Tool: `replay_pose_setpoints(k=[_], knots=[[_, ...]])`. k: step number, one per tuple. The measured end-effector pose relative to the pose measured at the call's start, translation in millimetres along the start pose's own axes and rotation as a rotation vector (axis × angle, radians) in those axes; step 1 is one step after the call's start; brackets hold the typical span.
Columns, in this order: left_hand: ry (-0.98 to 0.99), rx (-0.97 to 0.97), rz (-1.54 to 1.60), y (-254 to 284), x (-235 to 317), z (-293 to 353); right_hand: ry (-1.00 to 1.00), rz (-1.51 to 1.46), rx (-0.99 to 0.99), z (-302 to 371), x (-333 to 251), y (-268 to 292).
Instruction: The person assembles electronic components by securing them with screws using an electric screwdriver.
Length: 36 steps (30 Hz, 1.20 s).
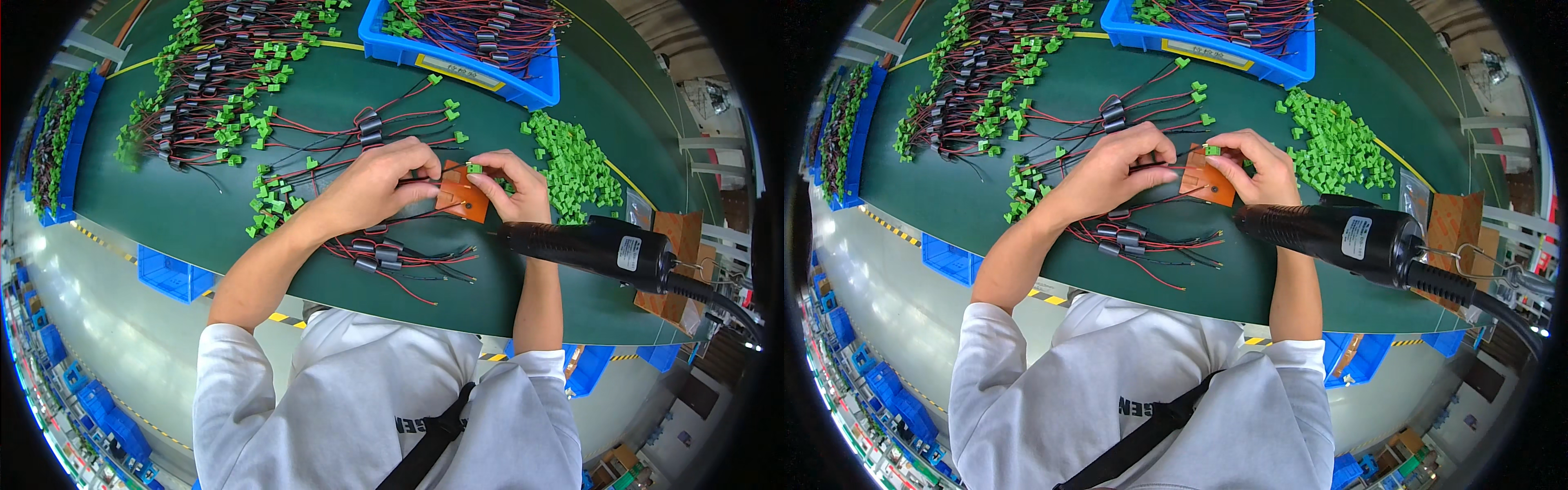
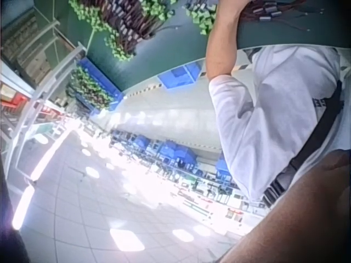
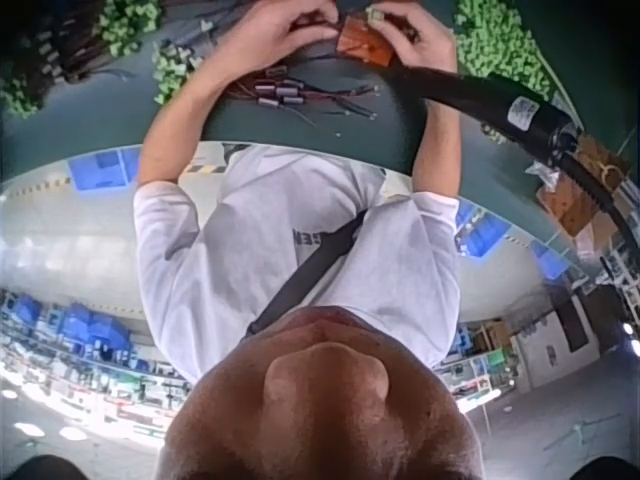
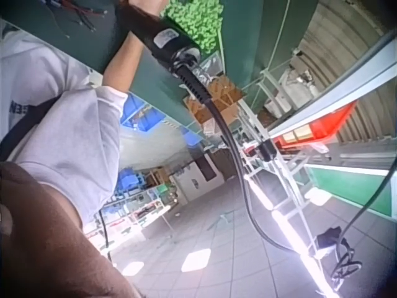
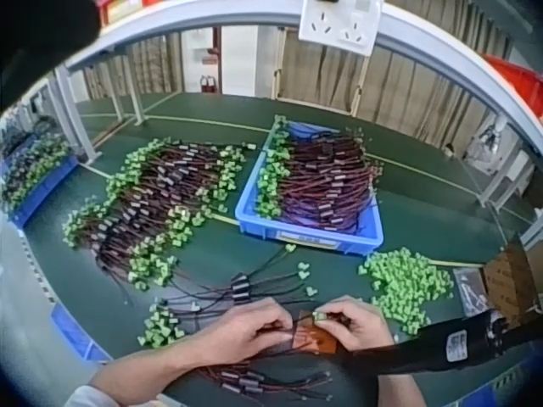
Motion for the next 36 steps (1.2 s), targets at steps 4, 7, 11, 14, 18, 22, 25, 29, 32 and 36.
replay_pose_setpoints(k=[4, 7, 11, 14, 18, 22, 25, 29, 32, 36], knots=[[0.141, 0.029, 0.13, -1.7, -3.9, 1.6, -0.017, -0.006, 0.001, -0.5, -1.3, -0.4], [0.247, 0.033, 0.246, -2.1, -4.3, 1.3, 0.026, 0.008, 0.035, -1.6, -4.1, -0.4], [0.151, 0.011, 0.154, -0.4, -2.4, 0.3, 0.075, 0.018, 0.062, -1.6, -6.3, 0.1], [0.102, -0.009, 0.095, -0.5, 1.0, 0.0, 0.087, 0.055, 0.065, -1.9, -7.7, 0.3], [0.147, -0.01, 0.096, 0.4, 0.9, -0.2, 0.085, -0.019, 0.07, 0.2, -9.1, -1.5], [0.107, -0.003, 0.044, -1.0, -0.9, 0.0, 0.131, 0.014, 0.081, 0.6, -11.8, -1.7], [0.154, 0.031, 0.083, -3.1, -1.8, 0.5, 0.148, 0.008, 0.08, 1.2, -14.4, -2.2], [-0.1, 0.096, -0.178, -2.0, 7.5, -0.6, 0.171, 0.012, 0.084, 0.7, -14.5, -3.0], [-0.149, 0.088, -0.285, -3.1, 11.0, -0.7, 0.17, 0.022, 0.097, 0.8, -14.8, -2.6], [-0.149, 0.093, -0.267, -3.5, 11.7, -1.2, 0.179, 0.037, 0.104, 1.0, -15.4, -1.6]])
Point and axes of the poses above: each hand's wrist, its own z-axis away from the middle knuckle, its own y-axis out of the back of the hand, x = y × z, the point moved 4 cm from there along -z, towards the middle knuckle, and after that the axes turned 12 degrees about -y, right-handed, at the moved point
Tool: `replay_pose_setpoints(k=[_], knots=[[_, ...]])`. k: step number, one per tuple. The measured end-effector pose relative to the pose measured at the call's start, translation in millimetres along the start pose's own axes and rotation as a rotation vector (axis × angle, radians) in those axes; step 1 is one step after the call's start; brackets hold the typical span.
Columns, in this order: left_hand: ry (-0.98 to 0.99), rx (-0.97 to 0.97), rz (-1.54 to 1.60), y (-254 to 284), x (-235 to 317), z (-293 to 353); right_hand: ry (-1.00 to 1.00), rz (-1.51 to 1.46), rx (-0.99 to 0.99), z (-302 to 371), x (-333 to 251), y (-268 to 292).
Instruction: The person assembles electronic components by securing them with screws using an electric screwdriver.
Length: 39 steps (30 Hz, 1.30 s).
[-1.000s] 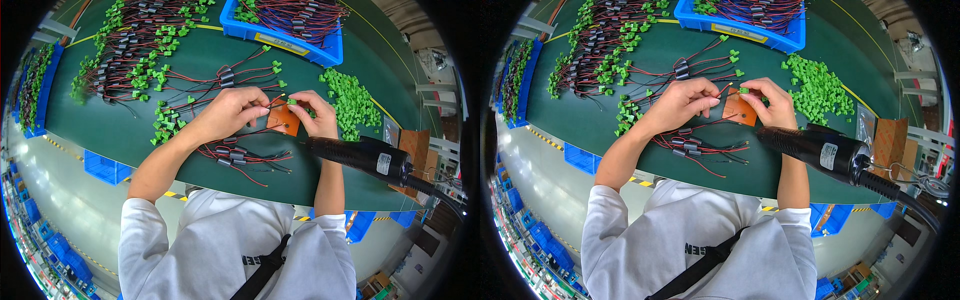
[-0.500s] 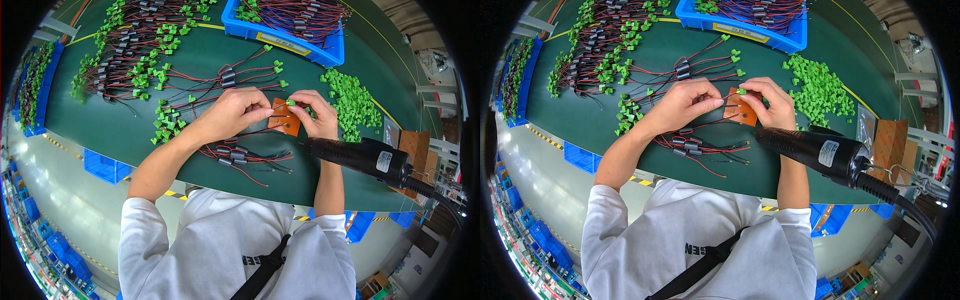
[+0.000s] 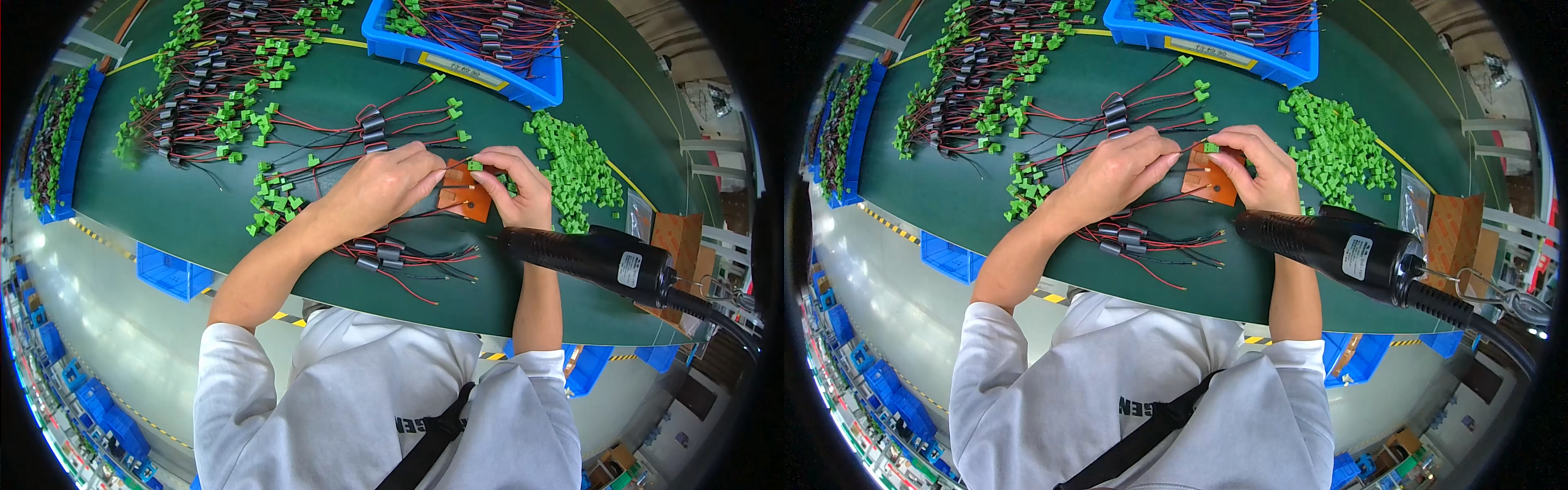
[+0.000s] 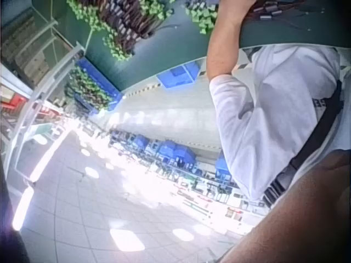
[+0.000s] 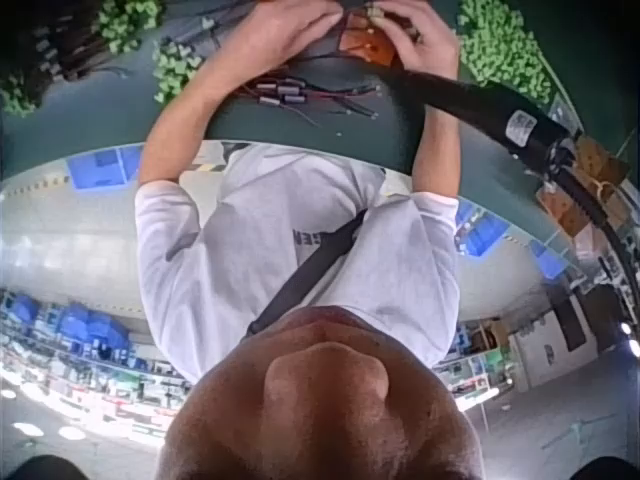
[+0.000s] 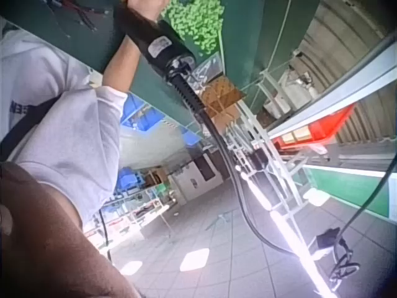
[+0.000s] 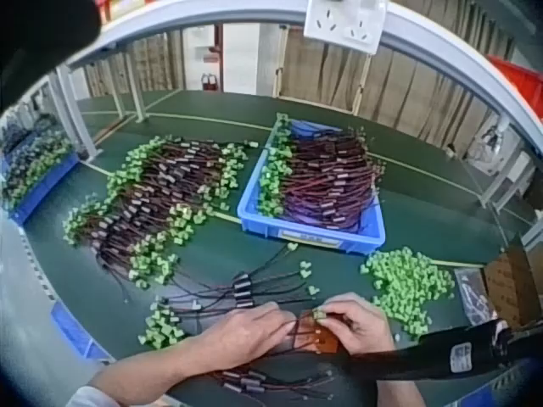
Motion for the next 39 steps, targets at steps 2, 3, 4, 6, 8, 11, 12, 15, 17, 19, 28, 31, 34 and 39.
replay_pose_setpoints(k=[2, 3, 4, 6, 8, 11, 12, 15, 17, 19, 28, 31, 34, 39], knots=[[-0.008, 0.006, 0.012, -1.3, -1.3, 0.7, -0.006, 0.003, -0.003, 0.3, 0.5, -0.4], [-0.017, 0.012, 0.025, -1.6, -1.5, 1.0, -0.012, 0.007, -0.005, 0.3, 0.8, -0.7], [-0.017, 0.012, 0.025, -1.3, -1.2, 0.9, -0.012, 0.007, -0.005, 0.3, 0.7, -0.9], [0.038, -0.008, 0.093, -1.2, -2.0, 1.1, -0.006, -0.002, 0.016, 0.3, 0.2, -0.4], [0.047, -0.02, 0.111, -0.6, -2.8, 1.0, -0.001, -0.006, 0.016, 0.1, 0.7, 0.2], [0.07, -0.045, 0.14, -0.7, -3.5, 1.1, 0.008, 0.0, 0.013, 0.5, 0.2, 0.3], [0.083, -0.056, 0.152, -1.1, -3.8, 1.2, 0.011, 0.011, 0.011, 0.5, -0.2, 0.2], [0.084, -0.062, 0.158, -0.7, -3.2, 1.2, 0.017, 0.006, 0.011, 0.0, -1.4, -0.2], [0.076, -0.063, 0.155, -0.1, -2.7, 0.7, 0.018, 0.009, 0.012, -0.3, -1.9, -0.2], [0.069, -0.064, 0.154, -0.2, -2.4, 0.5, 0.019, 0.011, 0.013, -0.4, -2.1, 0.0], [0.159, -0.026, 0.225, 1.4, -5.5, 0.3, 0.074, 0.03, 0.044, 0.5, -5.3, -1.3], [0.201, -0.017, 0.253, 2.6, -5.0, 0.5, 0.008, 0.018, 0.026, 2.1, -5.6, -2.3], [0.213, -0.036, 0.254, 1.5, -5.9, 1.1, -0.018, 0.016, 0.023, 1.9, -5.4, -2.1], [0.219, -0.073, 0.287, -0.2, -7.9, 2.5, 0.059, 0.04, 0.035, 1.8, -3.2, -3.5]])
Point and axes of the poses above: each hand's wrist, its own z-axis away from the middle knuckle, its own y-axis out of the back of the hand, x = y × z, the point moved 4 cm from there along -z, towards the middle knuckle, and after that the axes turned 12 degrees about -y, right-handed, at the moved point
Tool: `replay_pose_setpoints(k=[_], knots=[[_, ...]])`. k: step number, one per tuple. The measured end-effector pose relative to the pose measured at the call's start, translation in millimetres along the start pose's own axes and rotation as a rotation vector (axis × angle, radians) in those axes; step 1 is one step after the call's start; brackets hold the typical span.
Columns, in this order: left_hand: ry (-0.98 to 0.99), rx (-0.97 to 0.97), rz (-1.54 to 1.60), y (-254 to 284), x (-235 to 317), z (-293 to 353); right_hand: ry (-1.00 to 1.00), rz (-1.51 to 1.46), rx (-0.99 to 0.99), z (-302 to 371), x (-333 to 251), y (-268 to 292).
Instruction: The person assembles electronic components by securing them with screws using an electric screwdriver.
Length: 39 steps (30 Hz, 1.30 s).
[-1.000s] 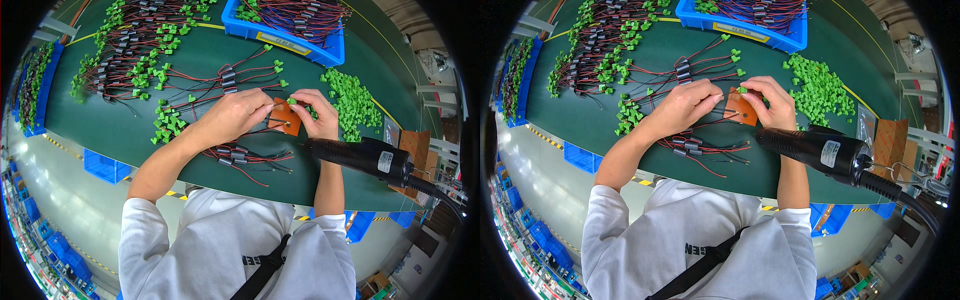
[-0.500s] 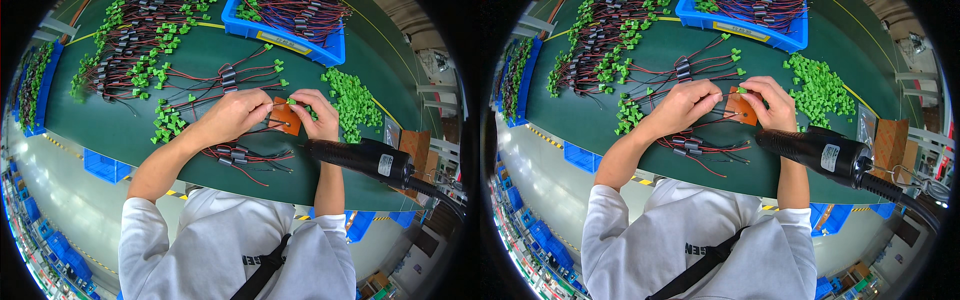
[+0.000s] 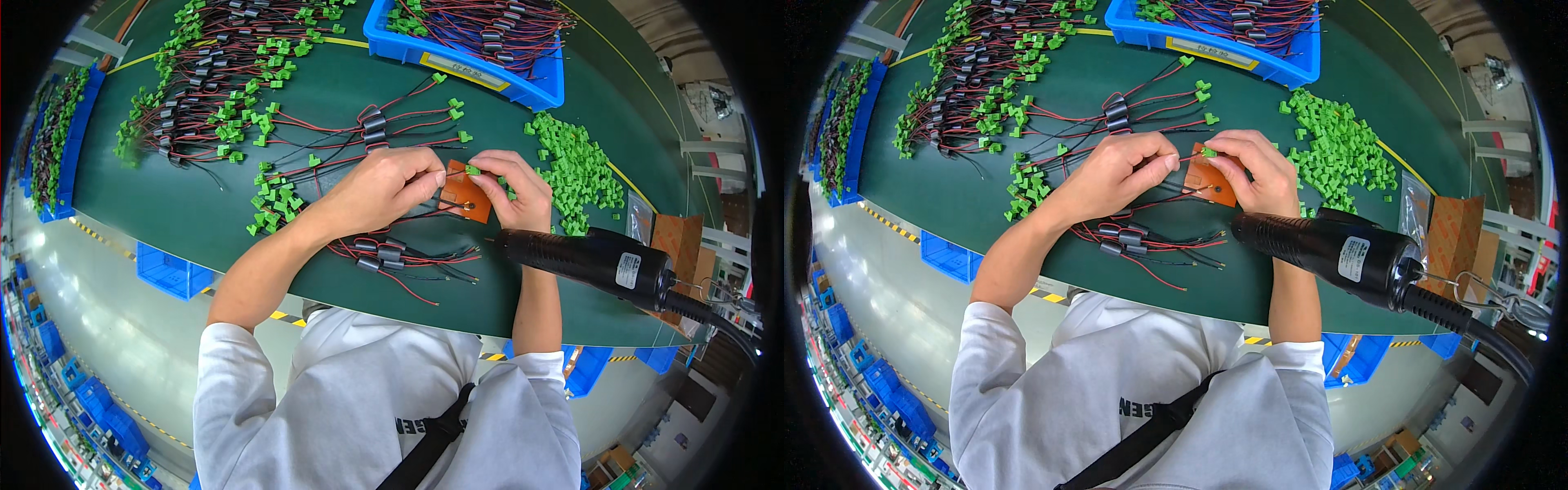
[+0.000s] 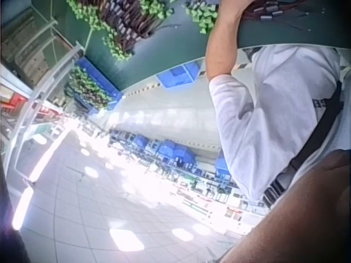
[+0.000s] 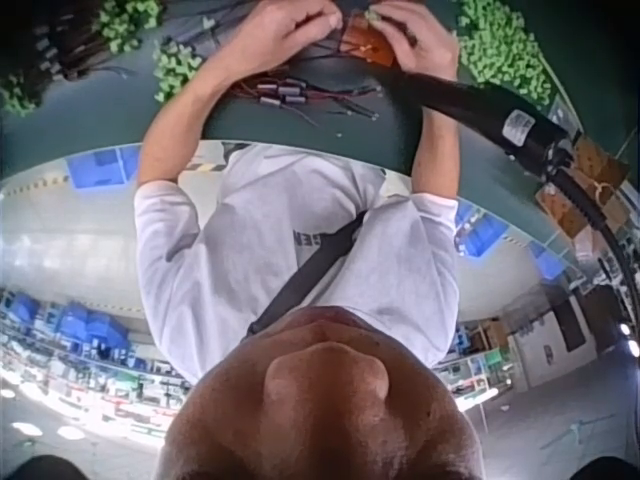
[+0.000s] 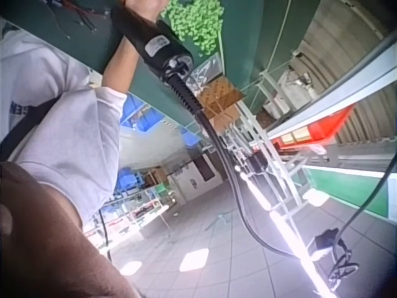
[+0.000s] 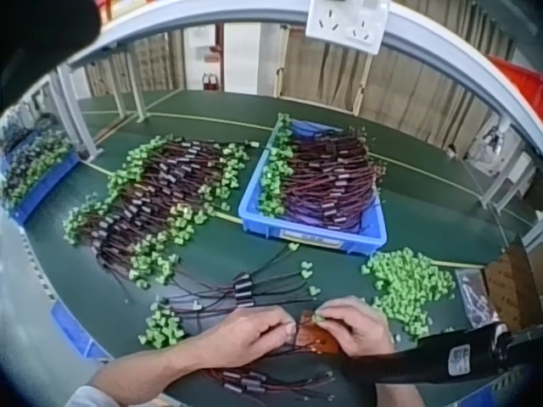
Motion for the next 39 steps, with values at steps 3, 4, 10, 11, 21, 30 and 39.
replay_pose_setpoints(k=[3, 4, 10, 11, 21, 30, 39], knots=[[0.057, -0.024, 0.007, 1.8, 1.4, -1.5, 0.007, 0.027, -0.003, 1.2, -0.2, -1.4], [0.058, -0.023, 0.007, 2.8, 1.3, -1.6, 0.008, 0.026, -0.005, 1.2, -0.4, -1.6], [0.104, -0.085, -0.052, 5.7, -0.1, -1.5, 0.022, 0.067, -0.079, 1.8, -2.5, -4.3], [0.061, -0.086, -0.082, 4.7, -0.1, -1.0, 0.044, 0.112, -0.104, 0.0, -6.7, -4.5], [-0.053, -0.08, -0.276, 1.3, -2.9, 3.3, -0.015, 0.165, -0.225, 9.6, -10.3, -23.1], [0.063, -0.213, -0.338, -2.6, -5.9, -0.9, -0.019, 0.384, -0.149, 18.3, -27.3, -26.9], [0.126, -0.279, -0.319, -2.0, -9.0, -4.3, -0.007, 0.573, -0.206, 17.5, -34.6, -32.3]])
Point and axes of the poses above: each hand's wrist, its own z-axis away from the middle knuckle, its own y-axis out of the back of the hand, x = y × z, the point moved 4 cm from there along -z, towards the middle knuckle, and after that the axes turned 12 degrees about -y, right-handed, at the moved point
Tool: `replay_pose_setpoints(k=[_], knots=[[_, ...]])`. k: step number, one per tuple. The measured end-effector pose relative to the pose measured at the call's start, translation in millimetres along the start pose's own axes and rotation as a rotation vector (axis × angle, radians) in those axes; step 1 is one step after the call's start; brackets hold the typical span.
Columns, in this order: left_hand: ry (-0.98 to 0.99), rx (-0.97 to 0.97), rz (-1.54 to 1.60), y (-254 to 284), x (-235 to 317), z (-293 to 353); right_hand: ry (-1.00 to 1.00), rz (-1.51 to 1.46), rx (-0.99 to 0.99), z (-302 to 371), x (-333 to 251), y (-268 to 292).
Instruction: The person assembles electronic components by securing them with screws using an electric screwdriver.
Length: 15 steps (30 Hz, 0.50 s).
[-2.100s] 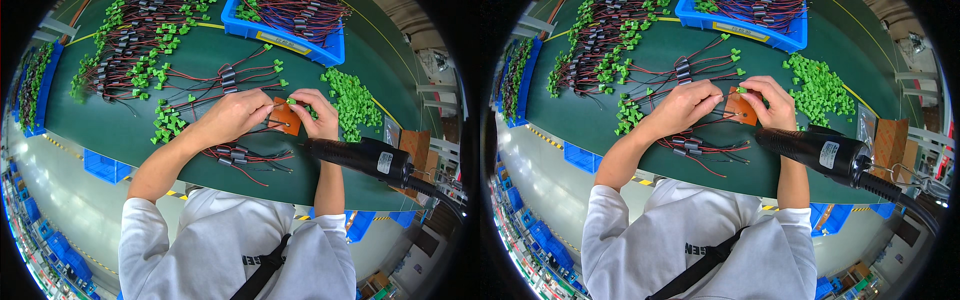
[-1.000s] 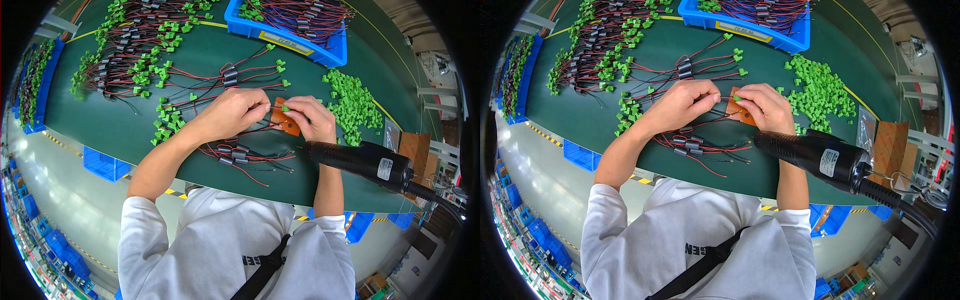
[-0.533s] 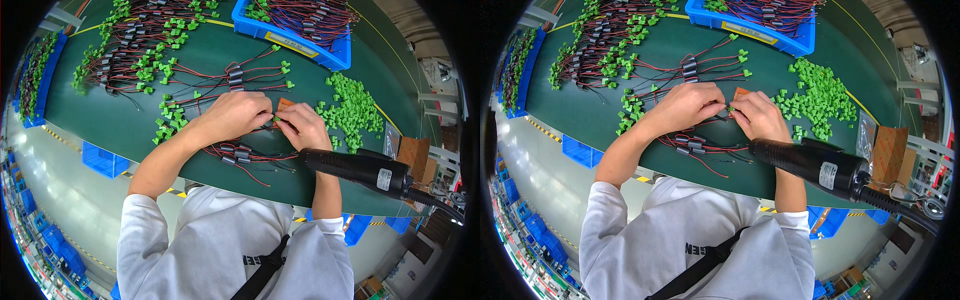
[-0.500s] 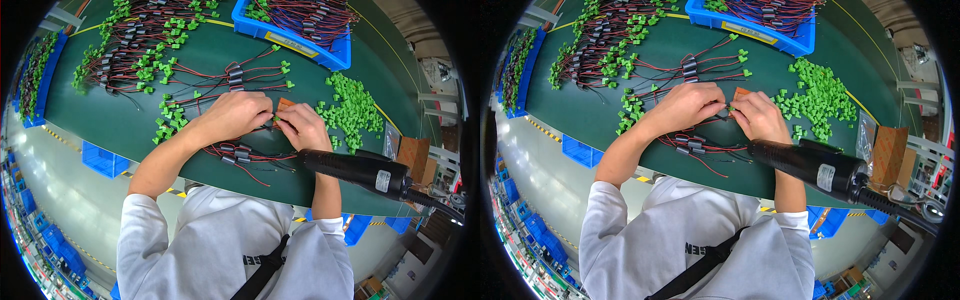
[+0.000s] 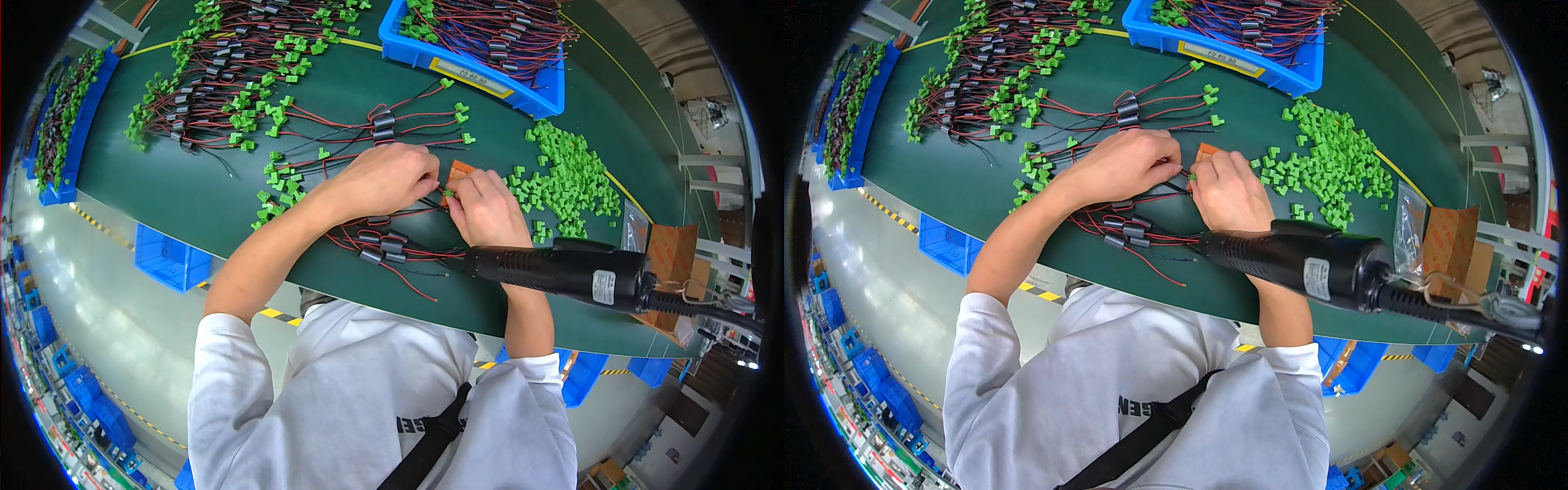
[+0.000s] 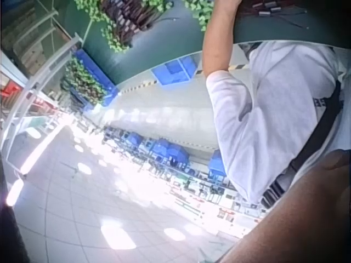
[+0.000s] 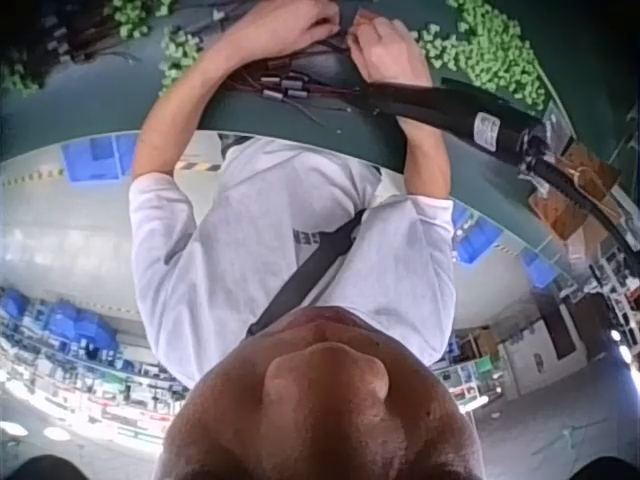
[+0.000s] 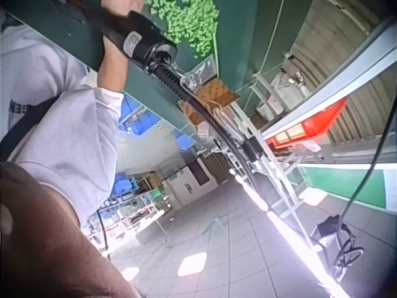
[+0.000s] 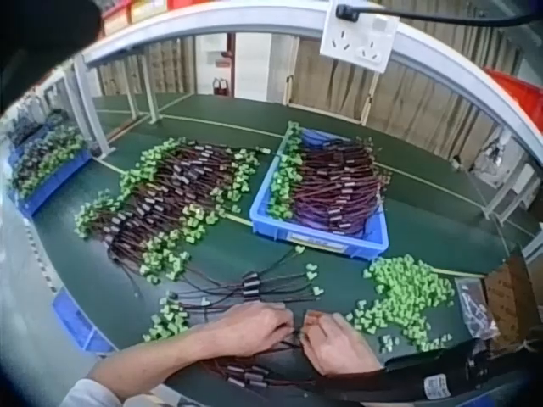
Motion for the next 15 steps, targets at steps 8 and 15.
replay_pose_setpoints(k=[8, 15], knots=[[0.016, 0.022, -0.043, -3.9, 1.6, -1.8, 0.014, 0.02, -0.036, -3.6, 3.4, -1.2], [0.036, -0.013, -0.053, -5.9, -0.3, -0.1, 0.054, -0.157, -0.099, -4.6, 17.4, 5.4]])
Point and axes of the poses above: each hand's wrist, its own z-axis away from the middle knuckle, its own y-axis out of the back of the hand, x = y × z, the point moved 4 cm from there along -z, towards the middle knuckle, and after that the axes turned 12 degrees about -y, right-handed, at the moved point
